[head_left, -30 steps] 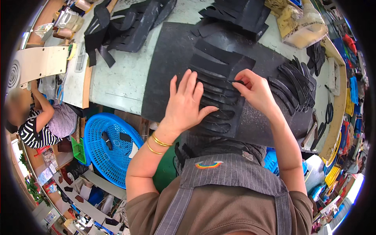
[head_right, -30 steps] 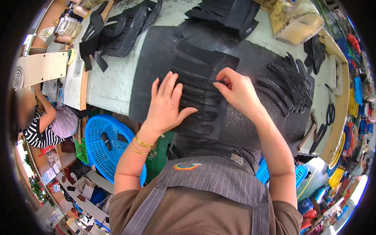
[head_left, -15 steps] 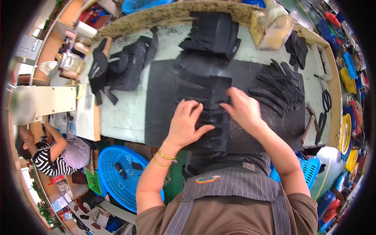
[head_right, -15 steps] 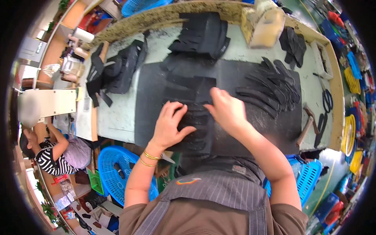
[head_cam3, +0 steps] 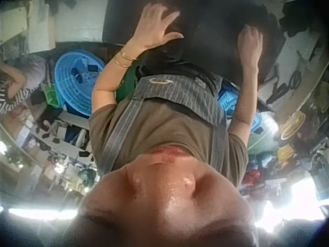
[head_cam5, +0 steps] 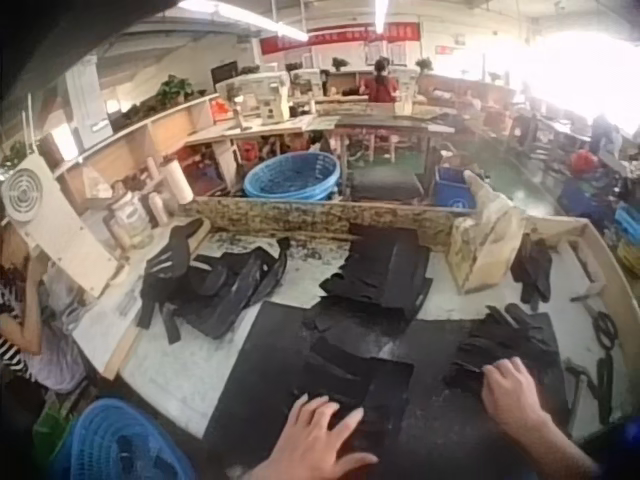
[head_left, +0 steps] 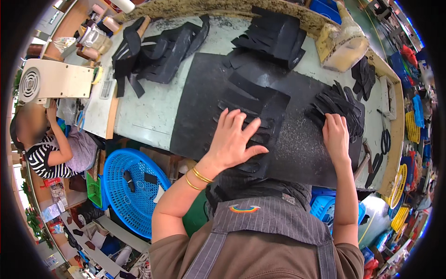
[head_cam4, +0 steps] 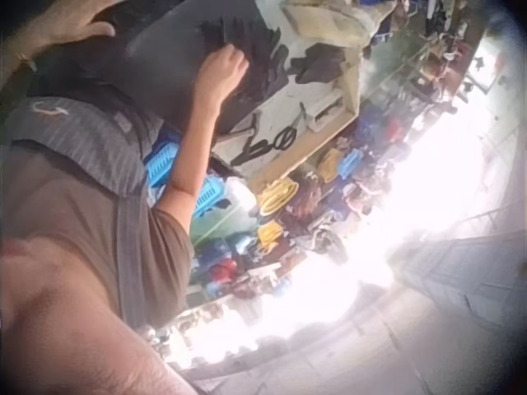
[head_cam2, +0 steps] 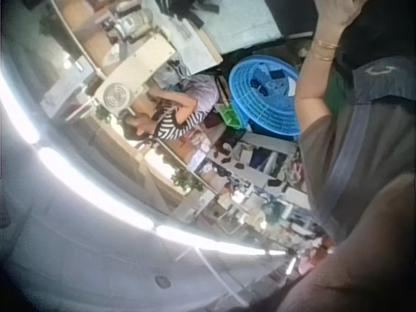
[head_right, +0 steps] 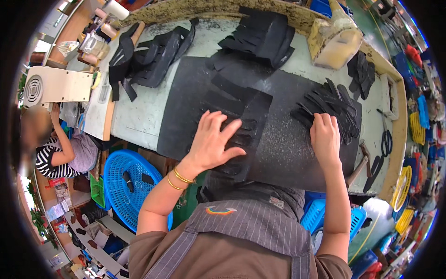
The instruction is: Arranging and assembling black synthetic shoe components on a workstation.
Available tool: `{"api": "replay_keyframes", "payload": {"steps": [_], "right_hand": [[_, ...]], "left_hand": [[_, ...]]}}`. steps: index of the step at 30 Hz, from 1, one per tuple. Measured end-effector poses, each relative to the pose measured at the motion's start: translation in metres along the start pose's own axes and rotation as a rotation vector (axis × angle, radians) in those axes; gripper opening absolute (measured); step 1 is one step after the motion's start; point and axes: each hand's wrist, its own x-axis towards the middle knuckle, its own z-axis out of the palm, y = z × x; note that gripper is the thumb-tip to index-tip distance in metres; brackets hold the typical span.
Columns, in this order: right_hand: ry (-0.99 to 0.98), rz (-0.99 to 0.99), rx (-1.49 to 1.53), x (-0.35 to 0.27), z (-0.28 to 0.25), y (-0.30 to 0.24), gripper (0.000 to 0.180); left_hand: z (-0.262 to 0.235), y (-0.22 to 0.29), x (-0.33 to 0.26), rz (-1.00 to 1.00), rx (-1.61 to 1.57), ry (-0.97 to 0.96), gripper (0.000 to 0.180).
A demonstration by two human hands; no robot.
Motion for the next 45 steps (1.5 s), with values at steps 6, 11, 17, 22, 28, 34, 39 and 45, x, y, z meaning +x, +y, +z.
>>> {"api": "replay_keyframes", "payload": {"steps": [6, 11, 17, 22, 28, 34, 39, 45], "right_hand": [[-0.036, 0.035, 0.066, 0.001, -0.003, 0.001, 0.014], [0.031, -0.072, 0.120, -0.004, 0.001, 0.000, 0.025], [0.074, -0.061, 0.180, -0.008, 0.007, -0.010, 0.025], [0.010, 0.061, 0.280, -0.008, 0.004, -0.005, 0.017], [0.138, 0.039, 0.182, 0.006, 0.003, -0.012, 0.019], [-0.146, -0.105, 0.607, 0.081, 0.006, -0.112, 0.011], [-0.271, -0.174, 0.593, 0.107, 0.063, -0.135, 0.018], [-0.250, -0.190, 0.618, 0.106, 0.076, -0.135, 0.019]], "left_hand": [[-0.007, -0.023, 0.010, -0.092, 0.142, -0.041, 0.078], [-0.004, -0.030, 0.009, -0.079, 0.146, -0.085, 0.075], [-0.001, -0.030, 0.010, -0.071, 0.173, -0.034, 0.075], [-0.002, -0.033, 0.009, -0.088, 0.154, -0.028, 0.074], [0.000, -0.035, 0.005, -0.115, 0.138, 0.000, 0.074], [-0.006, -0.035, 0.002, -0.118, 0.145, 0.013, 0.070], [-0.005, -0.038, 0.007, -0.122, 0.111, -0.007, 0.071], [-0.007, -0.045, 0.003, -0.093, 0.063, 0.044, 0.073]]}}
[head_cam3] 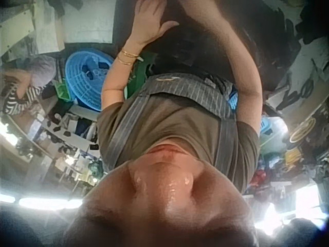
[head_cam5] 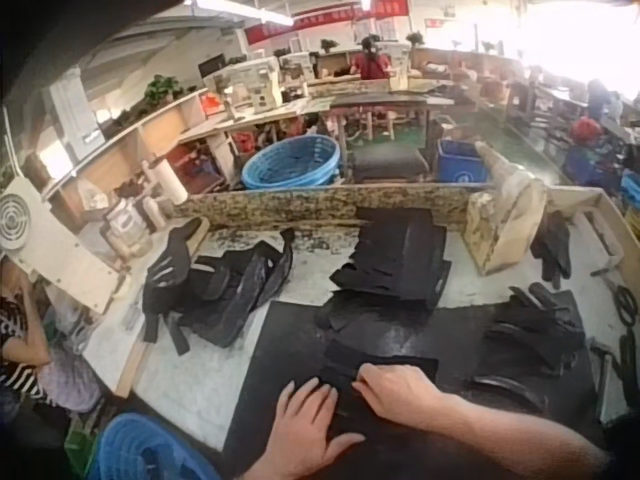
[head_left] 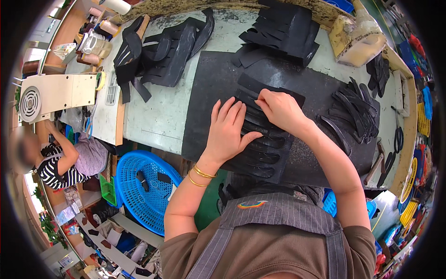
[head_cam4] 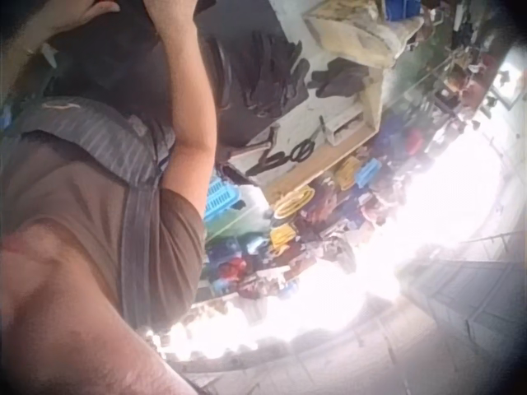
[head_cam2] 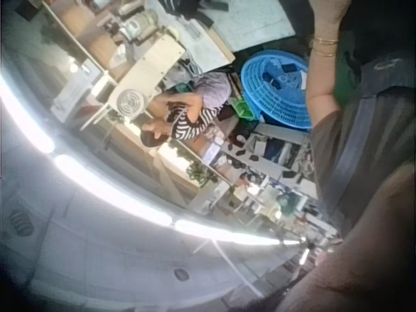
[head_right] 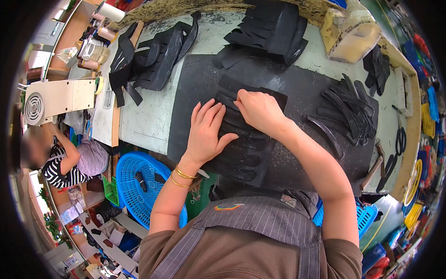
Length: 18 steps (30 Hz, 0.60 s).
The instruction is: Arranging and assembling black synthetic shoe components on a workstation.
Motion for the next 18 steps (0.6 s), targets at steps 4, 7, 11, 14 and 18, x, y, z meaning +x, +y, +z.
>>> {"api": "replay_keyframes", "payload": {"steps": [4, 7, 11, 14, 18], "right_hand": [[-0.023, 0.003, -0.031, 0.003, -0.001, 0.000, 0.019], [-0.026, 0.011, -0.054, 0.002, -0.001, 0.000, 0.019], [-0.028, 0.023, -0.041, 0.001, -0.004, 0.001, 0.017], [0.002, 0.056, 0.007, -0.010, -0.024, -0.005, 0.019], [0.072, 0.201, 0.197, -0.036, -0.041, 0.007, 0.020]], "left_hand": [[-0.002, -0.002, 0.004, 0.012, 0.015, -0.006, 0.073], [-0.002, -0.002, 0.010, 0.037, -0.046, -0.003, 0.070], [-0.008, -0.001, 0.019, 0.050, -0.012, -0.097, 0.059], [-0.009, -0.001, 0.021, 0.059, 0.038, -0.087, 0.053], [-0.009, -0.005, 0.019, 0.082, 0.064, -0.114, 0.061]]}}
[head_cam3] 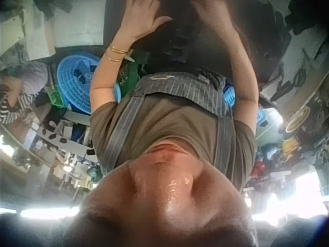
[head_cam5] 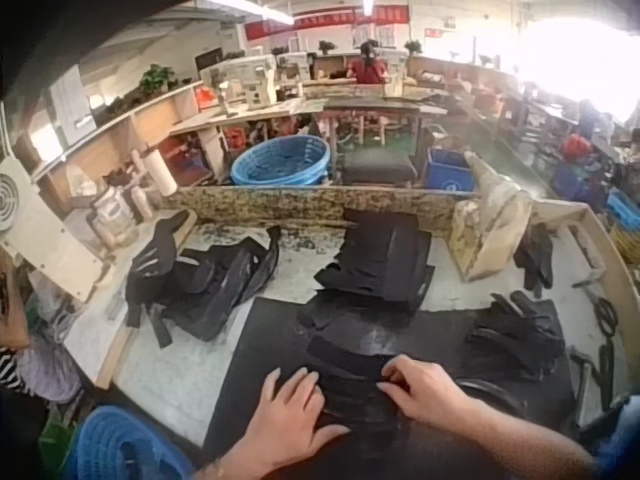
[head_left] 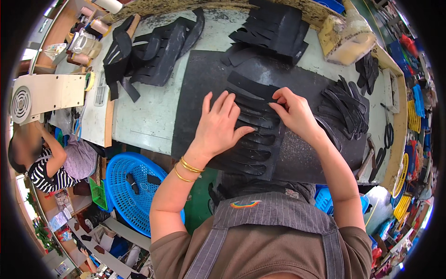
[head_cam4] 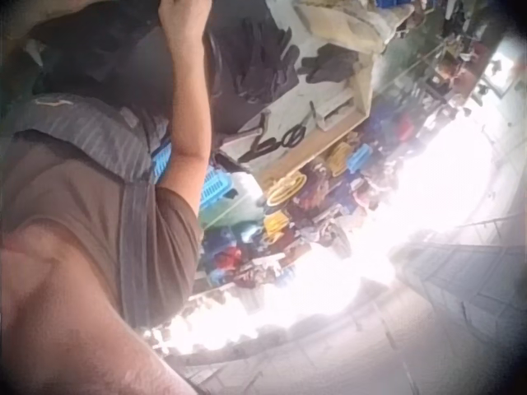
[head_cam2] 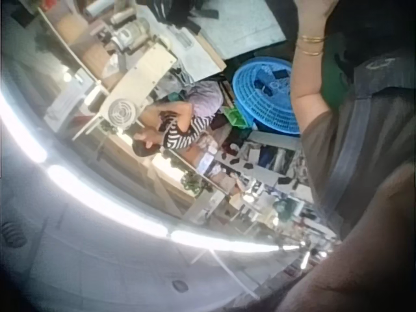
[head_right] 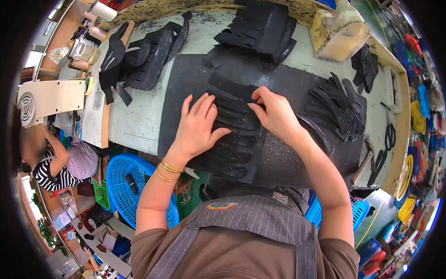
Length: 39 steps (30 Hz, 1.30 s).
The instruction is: Arranging and assembling black synthetic shoe components on a workstation.
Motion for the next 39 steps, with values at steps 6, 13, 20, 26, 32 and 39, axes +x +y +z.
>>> {"api": "replay_keyframes", "payload": {"steps": [6, 13, 20, 26, 32, 39], "right_hand": [[0.024, 0.070, 0.047, -0.004, -0.002, 0.007, 0.019], [0.151, 0.015, -0.441, -0.018, 0.007, 0.004, 0.027], [0.280, 0.066, -0.705, -0.105, -0.076, 0.026, 0.021], [0.238, 0.143, -0.395, -0.116, -0.078, 0.049, 0.020], [0.162, 0.207, -0.276, -0.120, -0.086, 0.048, 0.025], [0.219, 0.070, -0.661, -0.112, -0.075, 0.050, 0.027]], "left_hand": [[-0.006, 0.006, 0.000, 0.044, 0.058, -0.028, 0.074], [0.003, 0.024, 0.010, 0.039, -0.054, -0.033, 0.077], [0.001, 0.031, 0.022, 0.115, 0.051, -0.011, 0.070], [0.007, 0.037, 0.029, 0.034, 0.048, -0.119, 0.072], [0.022, 0.014, 0.028, 0.031, 0.034, 0.001, 0.076], [0.018, -0.001, 0.022, 0.015, 0.008, 0.020, 0.072]]}}
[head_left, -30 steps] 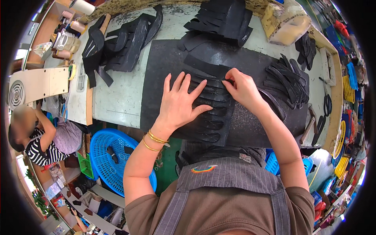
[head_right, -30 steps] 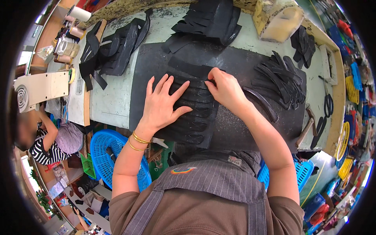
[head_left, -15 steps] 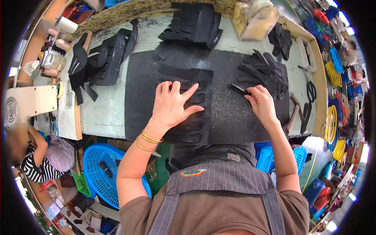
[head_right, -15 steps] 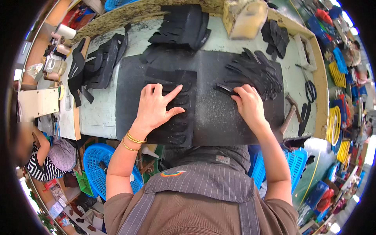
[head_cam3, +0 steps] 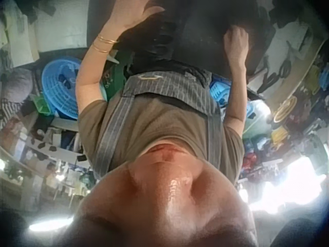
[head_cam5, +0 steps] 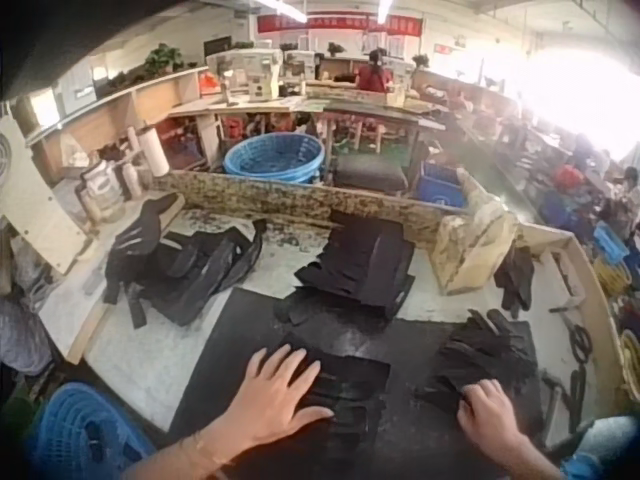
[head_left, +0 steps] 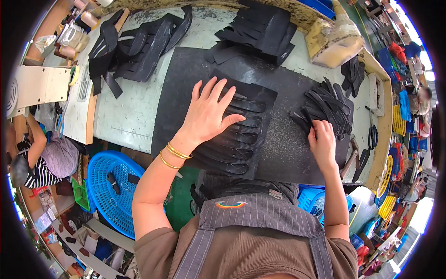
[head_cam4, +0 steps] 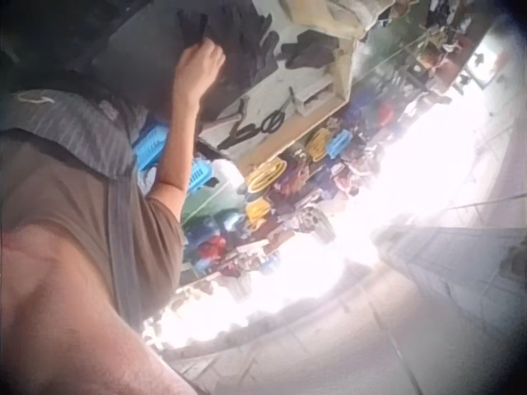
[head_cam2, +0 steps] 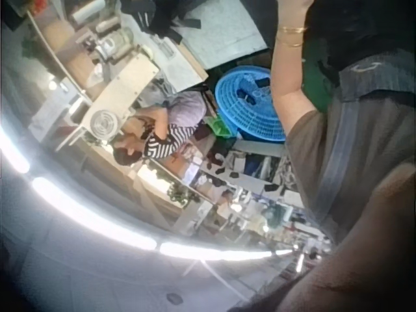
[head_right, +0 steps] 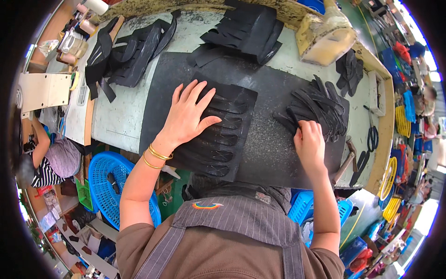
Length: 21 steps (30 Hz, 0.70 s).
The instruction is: Arranging and assembling black synthetic shoe components on a workstation.
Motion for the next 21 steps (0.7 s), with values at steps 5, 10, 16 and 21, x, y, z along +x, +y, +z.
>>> {"api": "replay_keyframes", "payload": {"steps": [5, 10, 16, 21], "right_hand": [[0.103, 0.112, 0.123, 0.020, -0.009, -0.001, 0.010], [-0.139, 0.005, 0.580, 0.083, -0.016, -0.100, 0.014], [-0.348, -0.046, 0.612, 0.157, 0.065, -0.138, 0.017], [-0.479, 0.040, 0.653, 0.162, 0.071, -0.130, 0.017]], "left_hand": [[-0.002, -0.007, -0.001, 0.008, -0.012, 0.036, 0.071], [-0.002, -0.012, -0.007, -0.021, -0.027, 0.060, 0.076], [-0.005, -0.012, -0.001, 0.004, -0.039, 0.069, 0.075], [-0.005, -0.015, -0.001, 0.007, -0.056, 0.058, 0.073]]}}
